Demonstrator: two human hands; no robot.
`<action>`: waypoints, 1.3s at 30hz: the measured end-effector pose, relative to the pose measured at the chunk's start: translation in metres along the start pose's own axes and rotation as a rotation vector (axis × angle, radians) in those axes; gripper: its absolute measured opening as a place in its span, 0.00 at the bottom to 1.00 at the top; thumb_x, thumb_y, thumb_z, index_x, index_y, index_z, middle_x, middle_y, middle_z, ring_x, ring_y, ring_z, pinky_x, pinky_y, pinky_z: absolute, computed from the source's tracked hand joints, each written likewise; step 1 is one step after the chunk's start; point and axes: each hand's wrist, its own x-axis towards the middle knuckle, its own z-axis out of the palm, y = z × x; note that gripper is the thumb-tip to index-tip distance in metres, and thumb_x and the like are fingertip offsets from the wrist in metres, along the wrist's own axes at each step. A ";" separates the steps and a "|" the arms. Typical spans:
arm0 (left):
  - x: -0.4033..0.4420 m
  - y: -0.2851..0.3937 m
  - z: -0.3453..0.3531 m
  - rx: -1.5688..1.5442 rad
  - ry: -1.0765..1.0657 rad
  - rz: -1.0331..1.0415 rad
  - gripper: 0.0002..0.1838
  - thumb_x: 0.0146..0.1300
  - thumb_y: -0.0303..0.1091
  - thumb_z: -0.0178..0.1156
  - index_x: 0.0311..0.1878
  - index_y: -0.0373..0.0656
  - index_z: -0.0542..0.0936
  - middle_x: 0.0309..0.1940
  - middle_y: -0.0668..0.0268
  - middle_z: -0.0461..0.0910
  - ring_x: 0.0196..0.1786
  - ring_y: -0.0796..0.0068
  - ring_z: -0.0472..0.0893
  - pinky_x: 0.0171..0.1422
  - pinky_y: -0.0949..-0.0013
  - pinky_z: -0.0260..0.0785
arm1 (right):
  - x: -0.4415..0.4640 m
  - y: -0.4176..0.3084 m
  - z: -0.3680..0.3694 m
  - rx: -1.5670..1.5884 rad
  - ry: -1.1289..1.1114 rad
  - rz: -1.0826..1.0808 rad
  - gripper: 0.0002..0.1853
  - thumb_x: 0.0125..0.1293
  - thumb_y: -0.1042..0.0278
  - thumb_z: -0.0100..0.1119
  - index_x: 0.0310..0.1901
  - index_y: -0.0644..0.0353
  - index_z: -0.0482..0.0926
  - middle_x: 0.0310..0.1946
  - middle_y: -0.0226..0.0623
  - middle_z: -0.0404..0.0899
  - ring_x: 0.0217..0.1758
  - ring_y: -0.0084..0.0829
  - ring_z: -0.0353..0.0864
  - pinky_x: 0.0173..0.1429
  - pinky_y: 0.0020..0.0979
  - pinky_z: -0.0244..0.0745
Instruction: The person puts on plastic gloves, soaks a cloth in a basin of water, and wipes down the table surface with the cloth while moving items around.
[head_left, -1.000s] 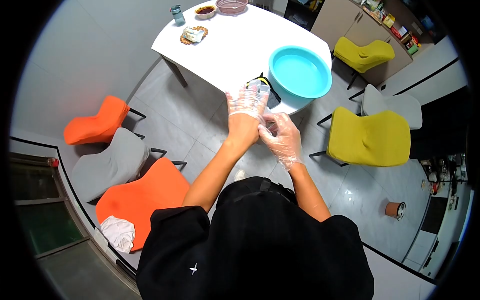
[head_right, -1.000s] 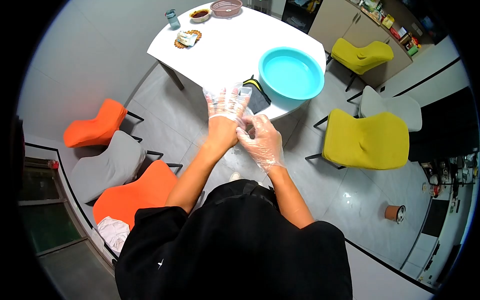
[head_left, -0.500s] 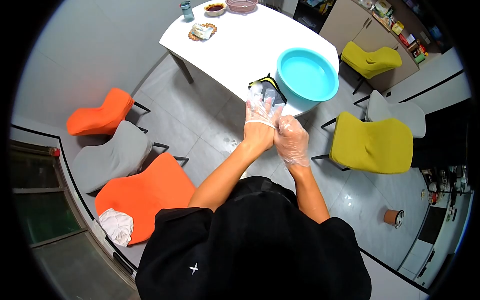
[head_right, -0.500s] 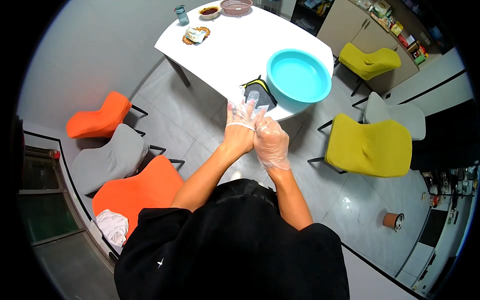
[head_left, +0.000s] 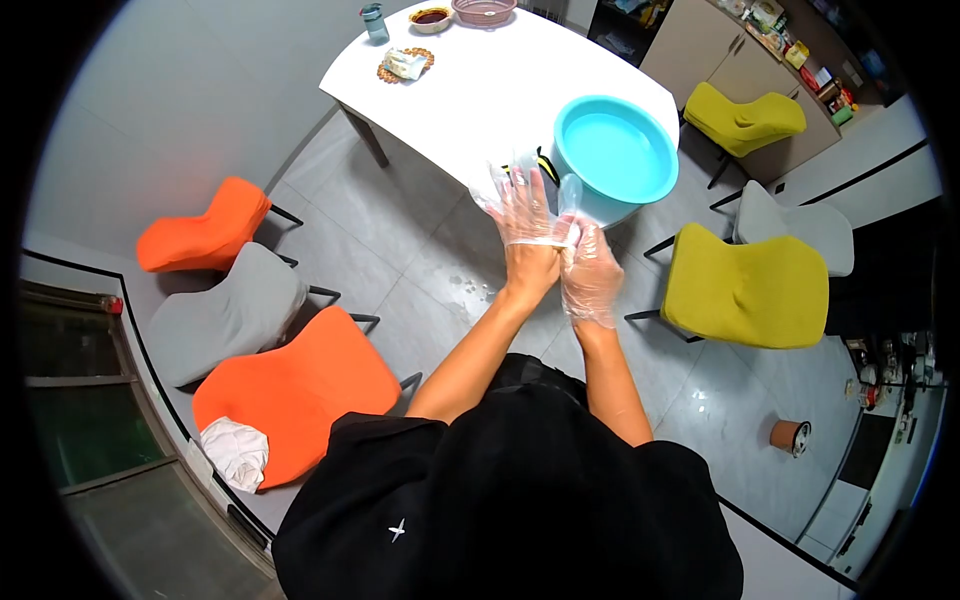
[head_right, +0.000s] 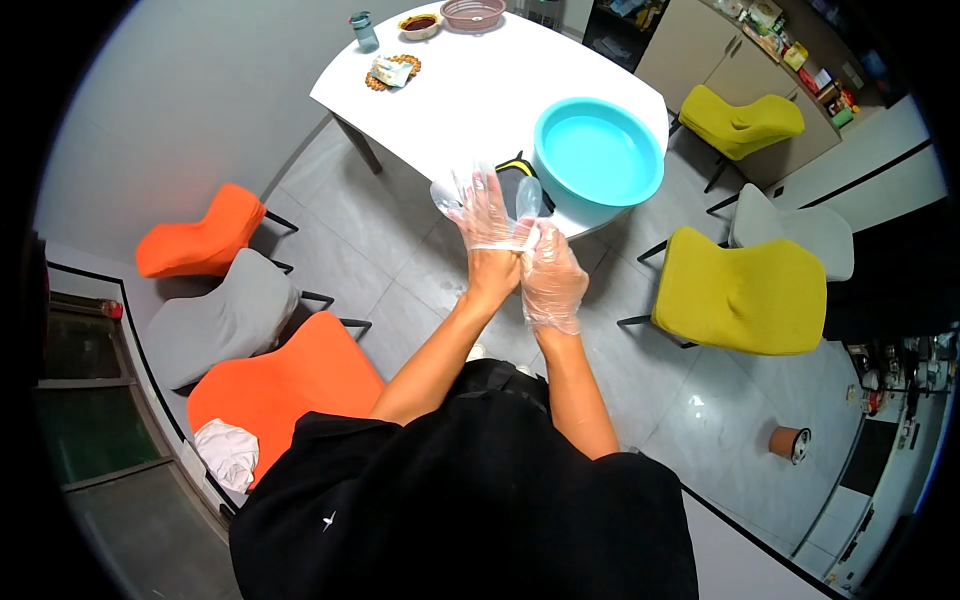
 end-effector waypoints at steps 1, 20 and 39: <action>0.001 -0.003 0.002 -0.022 0.026 0.016 0.46 0.78 0.54 0.54 0.87 0.44 0.44 0.87 0.45 0.39 0.86 0.35 0.41 0.82 0.25 0.28 | -0.004 0.002 0.002 0.086 -0.012 0.002 0.13 0.71 0.64 0.61 0.56 0.51 0.80 0.41 0.39 0.88 0.38 0.47 0.89 0.39 0.43 0.83; 0.046 -0.020 0.005 -0.521 -0.243 -0.236 0.39 0.85 0.58 0.37 0.85 0.39 0.50 0.88 0.54 0.42 0.88 0.55 0.32 0.88 0.55 0.26 | 0.011 -0.004 0.017 -0.053 -0.151 -0.181 0.10 0.64 0.68 0.61 0.47 0.51 0.79 0.31 0.40 0.83 0.33 0.48 0.86 0.34 0.49 0.81; 0.048 0.010 -0.019 -0.835 -0.172 -0.147 0.44 0.81 0.44 0.55 0.87 0.44 0.40 0.88 0.54 0.39 0.88 0.54 0.43 0.88 0.56 0.38 | 0.015 -0.011 0.048 1.430 -0.562 1.017 0.15 0.81 0.58 0.52 0.57 0.61 0.78 0.49 0.34 0.81 0.54 0.28 0.80 0.58 0.29 0.74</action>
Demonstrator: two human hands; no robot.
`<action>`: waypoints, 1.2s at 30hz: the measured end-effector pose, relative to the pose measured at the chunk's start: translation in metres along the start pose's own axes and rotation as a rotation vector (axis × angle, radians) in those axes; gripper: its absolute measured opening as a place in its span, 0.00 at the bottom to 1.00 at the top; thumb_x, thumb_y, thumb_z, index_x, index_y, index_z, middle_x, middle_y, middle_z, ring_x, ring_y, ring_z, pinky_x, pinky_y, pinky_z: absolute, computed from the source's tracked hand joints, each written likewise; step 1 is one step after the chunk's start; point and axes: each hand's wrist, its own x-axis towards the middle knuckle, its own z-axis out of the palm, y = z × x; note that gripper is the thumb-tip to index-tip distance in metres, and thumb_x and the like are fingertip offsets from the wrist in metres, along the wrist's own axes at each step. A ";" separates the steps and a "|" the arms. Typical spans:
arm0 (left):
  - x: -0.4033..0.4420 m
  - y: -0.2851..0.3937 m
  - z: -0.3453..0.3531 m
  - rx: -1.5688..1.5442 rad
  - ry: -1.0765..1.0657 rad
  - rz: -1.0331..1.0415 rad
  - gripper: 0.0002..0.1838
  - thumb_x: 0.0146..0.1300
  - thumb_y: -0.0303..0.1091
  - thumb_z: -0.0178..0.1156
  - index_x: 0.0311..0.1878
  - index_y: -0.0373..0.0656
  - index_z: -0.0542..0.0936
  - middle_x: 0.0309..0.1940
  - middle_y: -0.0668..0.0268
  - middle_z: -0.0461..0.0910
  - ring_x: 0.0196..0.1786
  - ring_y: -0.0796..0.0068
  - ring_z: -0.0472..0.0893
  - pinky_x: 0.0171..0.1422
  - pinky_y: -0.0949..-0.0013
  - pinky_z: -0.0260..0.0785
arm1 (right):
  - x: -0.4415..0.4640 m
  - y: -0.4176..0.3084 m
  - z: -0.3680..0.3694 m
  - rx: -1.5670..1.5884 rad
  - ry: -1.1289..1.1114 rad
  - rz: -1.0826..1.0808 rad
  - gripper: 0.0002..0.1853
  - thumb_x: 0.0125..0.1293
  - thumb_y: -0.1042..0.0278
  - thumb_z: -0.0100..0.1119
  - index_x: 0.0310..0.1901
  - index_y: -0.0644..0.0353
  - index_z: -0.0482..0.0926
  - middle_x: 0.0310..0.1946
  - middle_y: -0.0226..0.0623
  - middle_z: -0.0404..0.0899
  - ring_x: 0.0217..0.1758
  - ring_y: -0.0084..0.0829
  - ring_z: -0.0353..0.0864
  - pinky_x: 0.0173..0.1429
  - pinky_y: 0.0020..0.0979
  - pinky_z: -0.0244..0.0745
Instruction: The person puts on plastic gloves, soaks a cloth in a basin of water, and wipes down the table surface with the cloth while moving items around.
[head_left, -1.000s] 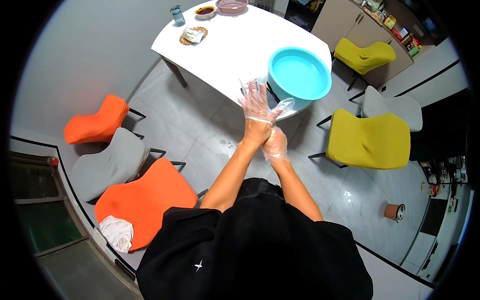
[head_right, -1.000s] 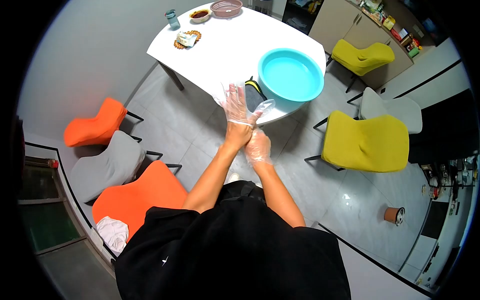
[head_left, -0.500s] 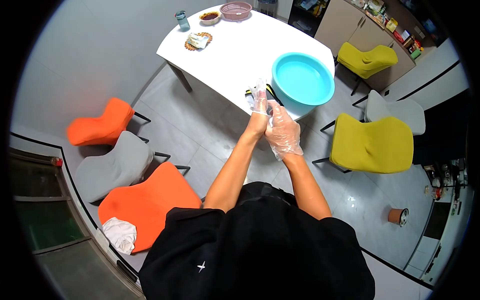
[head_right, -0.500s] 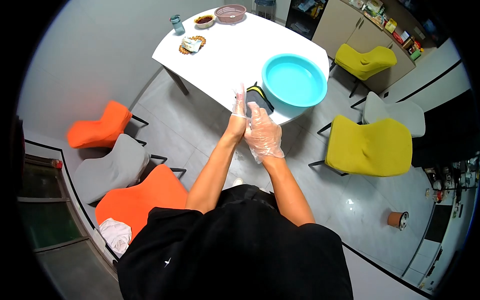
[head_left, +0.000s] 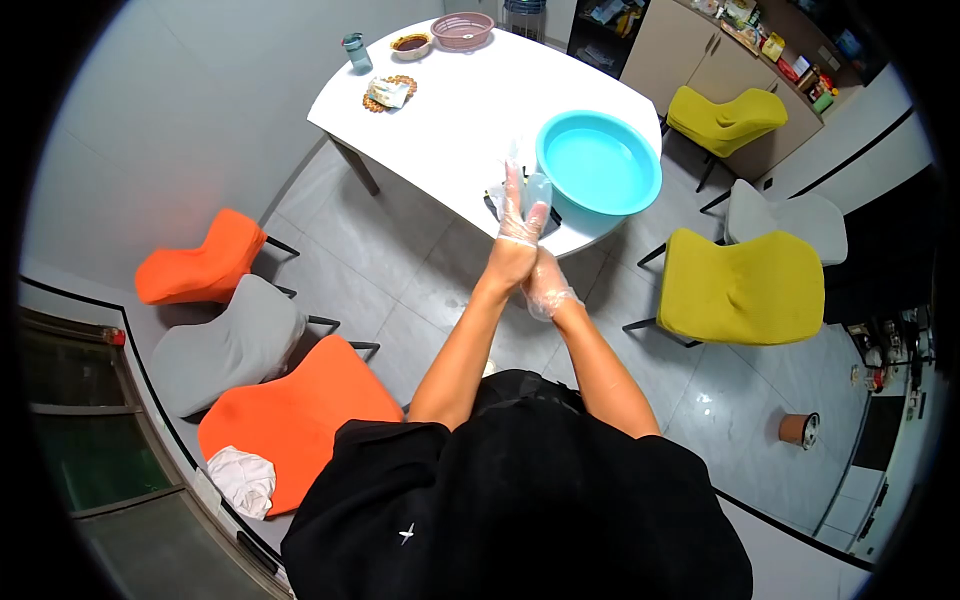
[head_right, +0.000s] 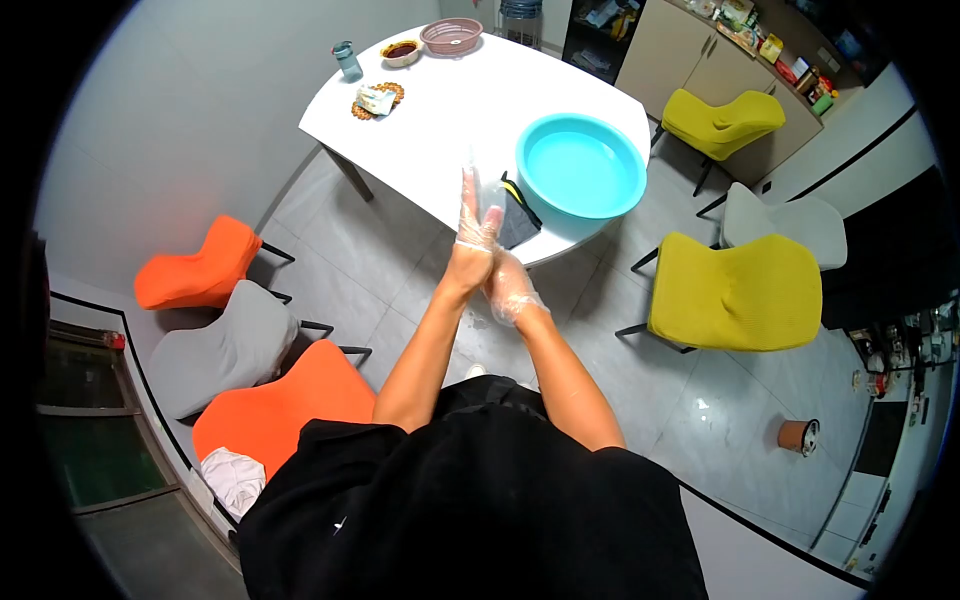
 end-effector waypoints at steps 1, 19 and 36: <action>0.000 -0.001 -0.001 0.087 -0.017 0.012 0.45 0.80 0.44 0.57 0.87 0.44 0.40 0.88 0.53 0.40 0.88 0.53 0.43 0.88 0.57 0.39 | 0.009 0.015 -0.010 0.064 -0.047 -0.015 0.15 0.81 0.60 0.52 0.58 0.61 0.78 0.51 0.34 0.80 0.55 0.28 0.79 0.59 0.28 0.74; 0.032 0.025 -0.039 0.326 -0.141 0.073 0.44 0.76 0.71 0.46 0.76 0.40 0.72 0.73 0.43 0.72 0.79 0.46 0.65 0.81 0.51 0.58 | -0.024 0.005 0.016 -1.142 -0.130 -0.549 0.17 0.72 0.58 0.59 0.34 0.65 0.82 0.29 0.57 0.82 0.38 0.62 0.82 0.43 0.52 0.77; 0.045 -0.021 -0.051 -1.391 -0.080 -0.320 0.48 0.74 0.77 0.32 0.86 0.55 0.50 0.84 0.52 0.52 0.78 0.49 0.65 0.78 0.30 0.59 | -0.043 -0.032 0.023 -1.695 -0.199 -0.935 0.12 0.69 0.58 0.61 0.35 0.60 0.79 0.23 0.45 0.81 0.29 0.48 0.85 0.35 0.47 0.80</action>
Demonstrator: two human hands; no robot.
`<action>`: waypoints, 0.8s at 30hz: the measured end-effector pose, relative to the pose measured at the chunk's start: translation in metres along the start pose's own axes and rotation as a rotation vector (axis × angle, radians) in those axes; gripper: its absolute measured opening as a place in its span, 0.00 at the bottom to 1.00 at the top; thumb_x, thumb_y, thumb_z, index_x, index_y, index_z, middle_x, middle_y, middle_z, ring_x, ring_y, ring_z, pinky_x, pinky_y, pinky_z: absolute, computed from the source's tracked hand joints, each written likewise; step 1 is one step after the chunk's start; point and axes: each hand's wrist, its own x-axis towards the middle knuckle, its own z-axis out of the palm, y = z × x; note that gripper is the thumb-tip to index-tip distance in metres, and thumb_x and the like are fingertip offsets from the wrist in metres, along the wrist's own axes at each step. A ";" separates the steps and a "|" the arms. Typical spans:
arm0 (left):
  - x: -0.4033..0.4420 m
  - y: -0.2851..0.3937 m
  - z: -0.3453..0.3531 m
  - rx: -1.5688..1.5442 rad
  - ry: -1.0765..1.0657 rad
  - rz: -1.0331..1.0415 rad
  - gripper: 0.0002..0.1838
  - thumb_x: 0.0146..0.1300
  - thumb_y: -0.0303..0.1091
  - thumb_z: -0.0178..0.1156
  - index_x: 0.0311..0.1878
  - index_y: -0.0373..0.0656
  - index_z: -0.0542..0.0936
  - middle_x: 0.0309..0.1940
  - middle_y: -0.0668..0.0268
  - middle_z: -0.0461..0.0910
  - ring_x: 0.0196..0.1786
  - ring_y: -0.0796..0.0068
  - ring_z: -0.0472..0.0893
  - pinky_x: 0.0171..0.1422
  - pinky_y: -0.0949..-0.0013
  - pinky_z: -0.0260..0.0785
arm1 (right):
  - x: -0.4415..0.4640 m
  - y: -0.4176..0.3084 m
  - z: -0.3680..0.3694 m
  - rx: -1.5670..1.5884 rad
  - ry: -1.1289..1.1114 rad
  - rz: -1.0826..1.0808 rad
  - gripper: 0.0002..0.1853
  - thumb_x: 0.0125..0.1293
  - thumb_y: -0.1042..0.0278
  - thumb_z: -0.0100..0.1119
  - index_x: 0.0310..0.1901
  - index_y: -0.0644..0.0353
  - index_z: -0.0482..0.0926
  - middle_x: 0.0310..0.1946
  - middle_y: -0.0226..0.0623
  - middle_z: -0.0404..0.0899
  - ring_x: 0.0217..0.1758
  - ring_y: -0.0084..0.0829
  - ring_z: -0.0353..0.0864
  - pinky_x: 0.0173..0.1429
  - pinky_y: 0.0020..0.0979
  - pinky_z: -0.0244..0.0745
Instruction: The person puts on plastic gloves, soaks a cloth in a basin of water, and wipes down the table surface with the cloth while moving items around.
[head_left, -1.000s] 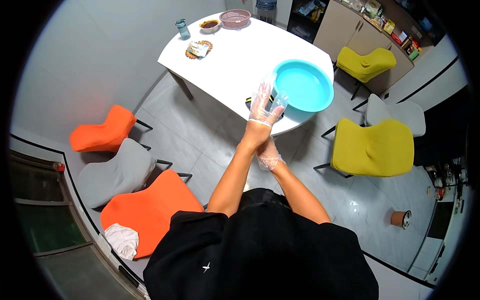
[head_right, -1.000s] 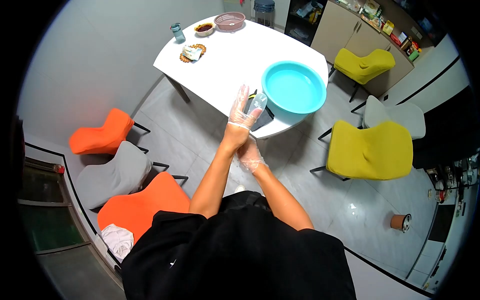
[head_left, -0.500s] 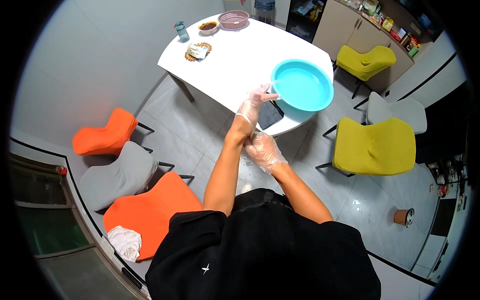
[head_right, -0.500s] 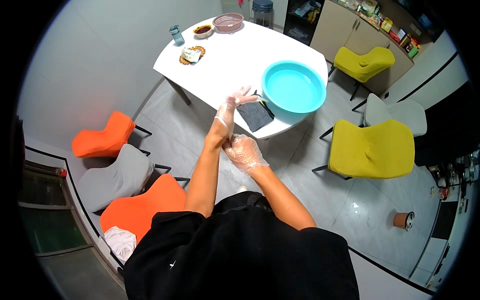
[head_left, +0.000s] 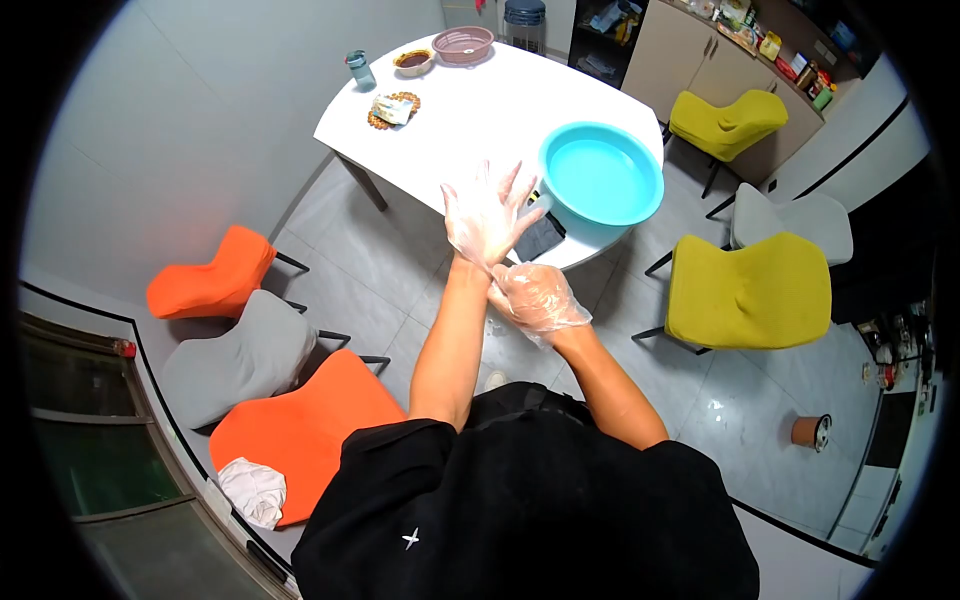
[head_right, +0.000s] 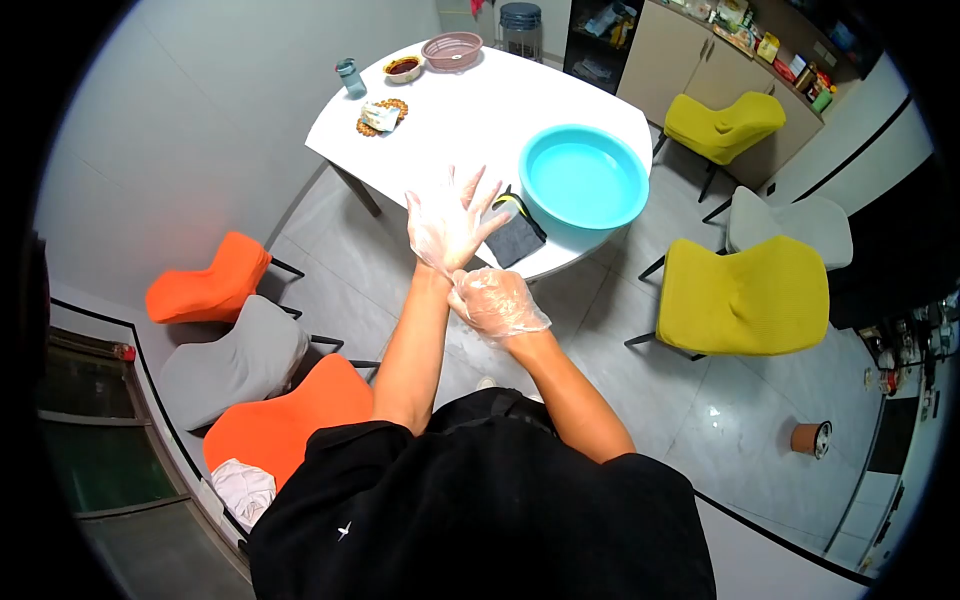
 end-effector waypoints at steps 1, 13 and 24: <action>-0.001 0.001 -0.004 0.055 -0.074 -0.028 0.47 0.74 0.77 0.30 0.87 0.57 0.48 0.83 0.51 0.54 0.76 0.49 0.69 0.77 0.29 0.61 | -0.001 0.001 0.001 0.008 0.000 -0.002 0.12 0.69 0.58 0.61 0.34 0.59 0.79 0.22 0.45 0.81 0.28 0.47 0.84 0.34 0.46 0.79; 0.003 -0.006 0.018 0.218 0.151 -0.190 0.70 0.56 0.90 0.46 0.86 0.56 0.26 0.87 0.51 0.31 0.87 0.39 0.42 0.83 0.25 0.27 | -0.017 -0.005 -0.052 0.341 -0.199 -0.002 0.12 0.68 0.61 0.61 0.38 0.62 0.82 0.28 0.46 0.84 0.35 0.42 0.86 0.43 0.43 0.80; 0.004 -0.018 0.067 0.354 0.281 -0.196 0.59 0.65 0.87 0.24 0.84 0.48 0.58 0.81 0.51 0.61 0.85 0.50 0.53 0.84 0.32 0.24 | -0.073 -0.099 -0.247 1.432 0.192 -0.957 0.09 0.70 0.64 0.62 0.32 0.56 0.83 0.34 0.35 0.86 0.34 0.35 0.84 0.42 0.32 0.81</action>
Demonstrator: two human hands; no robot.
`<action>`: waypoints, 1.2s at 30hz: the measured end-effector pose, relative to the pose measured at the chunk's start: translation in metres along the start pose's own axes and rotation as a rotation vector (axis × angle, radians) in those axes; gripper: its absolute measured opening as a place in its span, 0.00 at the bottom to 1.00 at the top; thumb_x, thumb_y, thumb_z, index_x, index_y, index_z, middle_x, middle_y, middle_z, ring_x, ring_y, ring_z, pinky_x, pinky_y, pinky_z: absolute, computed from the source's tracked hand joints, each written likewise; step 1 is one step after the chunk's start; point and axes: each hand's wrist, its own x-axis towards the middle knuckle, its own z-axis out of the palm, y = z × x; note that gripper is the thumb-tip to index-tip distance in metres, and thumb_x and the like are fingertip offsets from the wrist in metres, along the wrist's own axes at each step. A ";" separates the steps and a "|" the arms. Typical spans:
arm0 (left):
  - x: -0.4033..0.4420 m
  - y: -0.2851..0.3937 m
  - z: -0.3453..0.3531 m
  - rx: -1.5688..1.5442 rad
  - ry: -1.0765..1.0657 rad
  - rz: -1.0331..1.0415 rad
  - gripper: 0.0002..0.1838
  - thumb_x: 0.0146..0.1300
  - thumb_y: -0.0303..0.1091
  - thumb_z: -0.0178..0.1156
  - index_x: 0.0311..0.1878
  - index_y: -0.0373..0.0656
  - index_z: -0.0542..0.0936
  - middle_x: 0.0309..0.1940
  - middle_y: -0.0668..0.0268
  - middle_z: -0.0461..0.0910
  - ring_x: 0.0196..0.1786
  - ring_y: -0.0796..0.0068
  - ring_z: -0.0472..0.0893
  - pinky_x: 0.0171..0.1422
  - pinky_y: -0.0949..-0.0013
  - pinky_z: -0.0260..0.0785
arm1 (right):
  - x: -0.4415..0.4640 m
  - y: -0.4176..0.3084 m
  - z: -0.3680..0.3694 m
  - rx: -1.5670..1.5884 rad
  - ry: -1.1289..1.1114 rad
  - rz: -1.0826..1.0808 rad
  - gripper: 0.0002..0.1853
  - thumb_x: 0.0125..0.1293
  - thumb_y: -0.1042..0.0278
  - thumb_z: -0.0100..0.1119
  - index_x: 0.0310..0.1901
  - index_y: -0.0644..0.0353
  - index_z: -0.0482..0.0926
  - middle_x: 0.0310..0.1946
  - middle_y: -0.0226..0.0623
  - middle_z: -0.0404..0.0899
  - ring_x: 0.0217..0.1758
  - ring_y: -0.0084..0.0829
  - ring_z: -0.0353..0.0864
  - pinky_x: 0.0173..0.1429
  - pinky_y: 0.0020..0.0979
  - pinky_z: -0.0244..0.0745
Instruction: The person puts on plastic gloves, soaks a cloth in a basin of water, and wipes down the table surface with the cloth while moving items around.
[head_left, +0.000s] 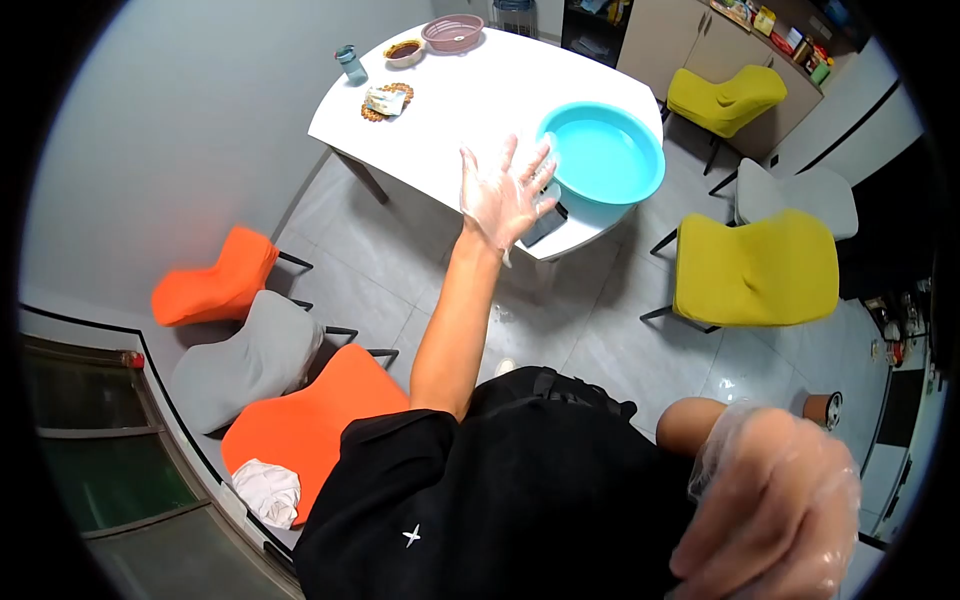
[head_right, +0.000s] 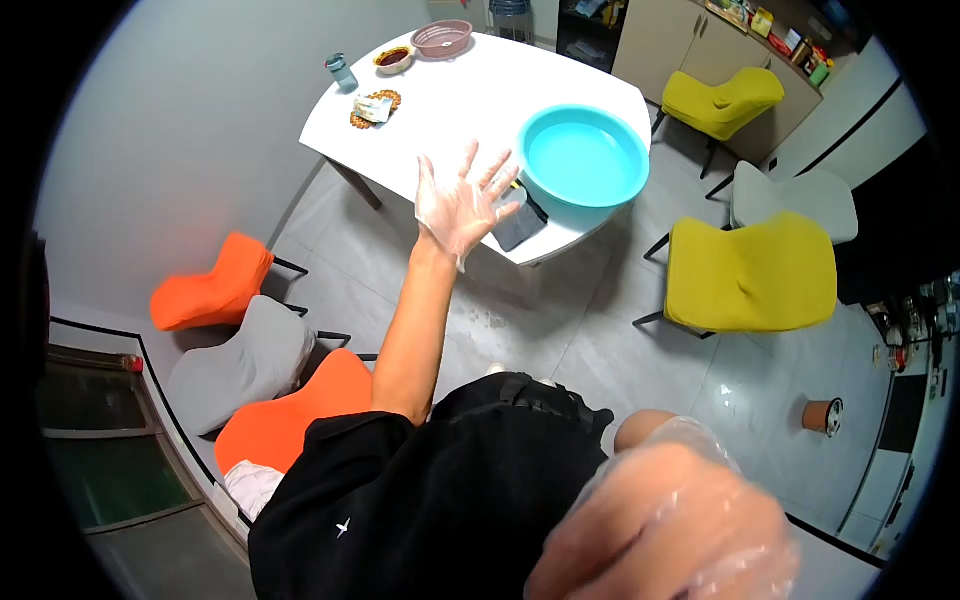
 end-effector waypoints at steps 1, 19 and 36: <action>0.001 -0.002 0.003 -0.004 0.027 0.033 0.57 0.67 0.86 0.25 0.85 0.51 0.55 0.82 0.51 0.60 0.85 0.49 0.53 0.84 0.32 0.24 | 0.005 0.004 0.011 -0.009 0.066 -0.061 0.08 0.68 0.65 0.62 0.30 0.55 0.83 0.33 0.34 0.85 0.31 0.34 0.83 0.39 0.32 0.80; -0.026 -0.043 0.004 1.727 0.242 0.465 0.36 0.67 0.55 0.66 0.73 0.44 0.76 0.69 0.49 0.78 0.73 0.52 0.74 0.78 0.47 0.61 | -0.046 0.039 0.029 -0.336 0.548 0.476 0.04 0.61 0.72 0.65 0.31 0.61 0.81 0.28 0.39 0.81 0.26 0.33 0.79 0.32 0.34 0.72; -0.049 -0.061 0.026 2.667 0.267 0.067 0.46 0.65 0.56 0.64 0.84 0.55 0.60 0.84 0.59 0.58 0.86 0.54 0.56 0.83 0.25 0.33 | -0.157 0.144 -0.053 -0.860 0.954 0.978 0.05 0.65 0.78 0.65 0.42 0.63 0.83 0.31 0.32 0.83 0.28 0.23 0.83 0.36 0.28 0.80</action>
